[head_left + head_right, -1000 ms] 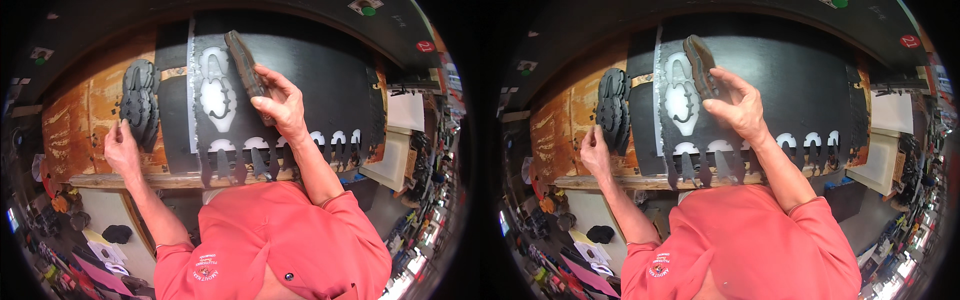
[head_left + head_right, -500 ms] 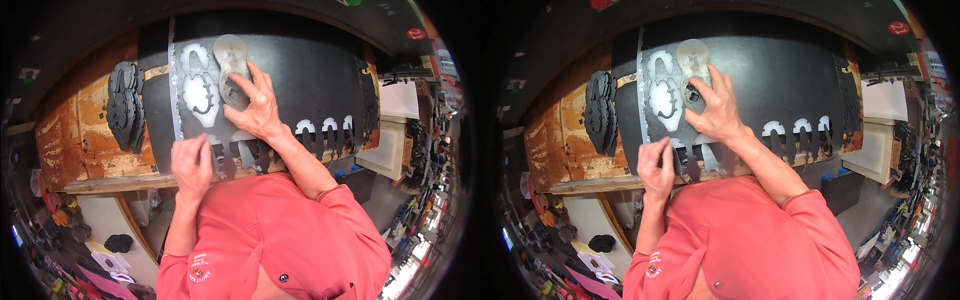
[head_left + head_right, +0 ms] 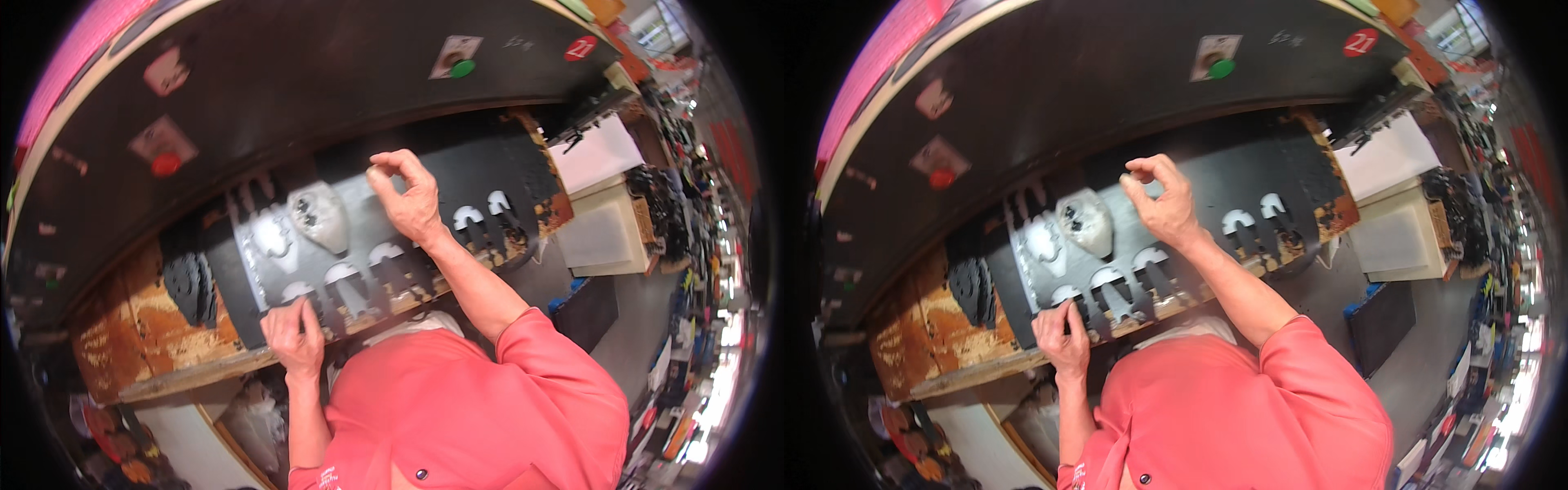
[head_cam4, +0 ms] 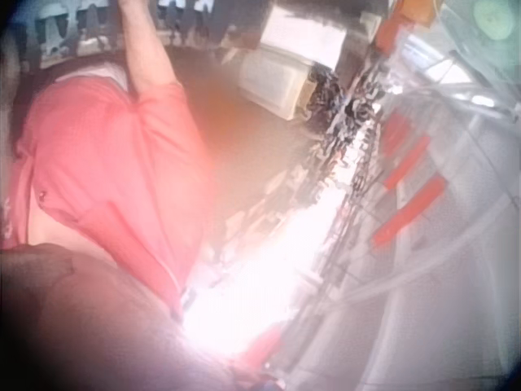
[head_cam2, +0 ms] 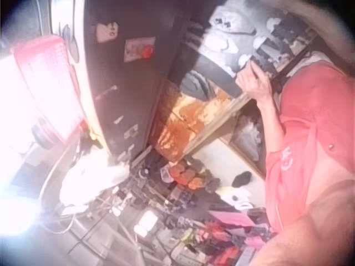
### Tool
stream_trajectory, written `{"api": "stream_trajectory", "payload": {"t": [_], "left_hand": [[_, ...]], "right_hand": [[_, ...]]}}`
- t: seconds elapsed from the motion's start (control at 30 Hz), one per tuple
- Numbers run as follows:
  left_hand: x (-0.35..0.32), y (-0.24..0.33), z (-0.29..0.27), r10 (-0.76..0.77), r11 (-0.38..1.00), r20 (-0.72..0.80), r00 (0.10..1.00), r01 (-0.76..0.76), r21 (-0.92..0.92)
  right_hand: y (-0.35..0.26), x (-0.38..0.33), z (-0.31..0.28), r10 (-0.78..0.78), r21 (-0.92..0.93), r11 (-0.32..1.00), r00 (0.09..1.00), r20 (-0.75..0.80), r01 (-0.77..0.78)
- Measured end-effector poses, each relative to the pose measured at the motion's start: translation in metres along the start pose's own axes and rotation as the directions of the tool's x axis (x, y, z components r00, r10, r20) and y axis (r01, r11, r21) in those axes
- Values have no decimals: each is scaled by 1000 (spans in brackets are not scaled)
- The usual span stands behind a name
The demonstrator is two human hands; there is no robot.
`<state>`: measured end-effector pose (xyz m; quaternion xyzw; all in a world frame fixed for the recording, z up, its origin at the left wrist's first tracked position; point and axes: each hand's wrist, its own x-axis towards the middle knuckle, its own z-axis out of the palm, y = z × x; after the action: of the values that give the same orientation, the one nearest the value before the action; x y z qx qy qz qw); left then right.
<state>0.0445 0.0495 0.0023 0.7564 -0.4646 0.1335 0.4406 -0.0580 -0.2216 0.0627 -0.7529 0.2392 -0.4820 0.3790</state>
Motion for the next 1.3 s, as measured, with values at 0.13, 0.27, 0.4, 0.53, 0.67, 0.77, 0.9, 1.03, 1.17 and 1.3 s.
{"api": "stream_trajectory", "payload": {"t": [0.13, 0.27, 0.4, 0.53, 0.67, 0.77, 0.9, 1.03, 1.17, 1.3], "left_hand": [[-8, -9, -1, 37, 999, -22, 999, -37, -13], [-14, -19, -3, 41, 999, -52, 998, -41, 15], [-18, -18, -1, 40, 998, -99, 994, -35, 50], [-15, -12, 3, -80, 996, -93, 992, 82, 19], [-12, -8, 2, -47, 996, -75, 996, 52, 67], [-11, -7, -1, -71, 995, -15, 997, 72, 68], [-10, -5, -5, 2, 997, 32, 999, -4, 82], [-9, -4, -4, 18, 993, 105, 994, -30, 117], [-13, -2, -4, -23, 992, 148, 989, 5, 125], [-16, 2, -6, -68, 994, 142, 988, 54, 98]], "right_hand": [[-4, 29, -53, -48, 22, 998, 942, -333, 59], [-4, 64, -94, -270, -222, 955, 885, -380, 196], [2, 8, -126, -118, -93, 991, 965, -233, 99], [21, -84, -114, 174, -187, 963, 977, -121, -194], [40, -113, -96, -87, -349, 932, 996, 32, 93], [42, -109, -95, 58, -326, 944, 998, 20, -49], [38, -106, -100, 192, -385, 913, 975, 112, -136], [40, -108, -99, 139, -367, 925, 986, 88, -97], [46, -108, -100, 123, -322, 942, 988, 90, -88], [47, -110, -104, 148, -337, 936, 983, 107, -104]]}}
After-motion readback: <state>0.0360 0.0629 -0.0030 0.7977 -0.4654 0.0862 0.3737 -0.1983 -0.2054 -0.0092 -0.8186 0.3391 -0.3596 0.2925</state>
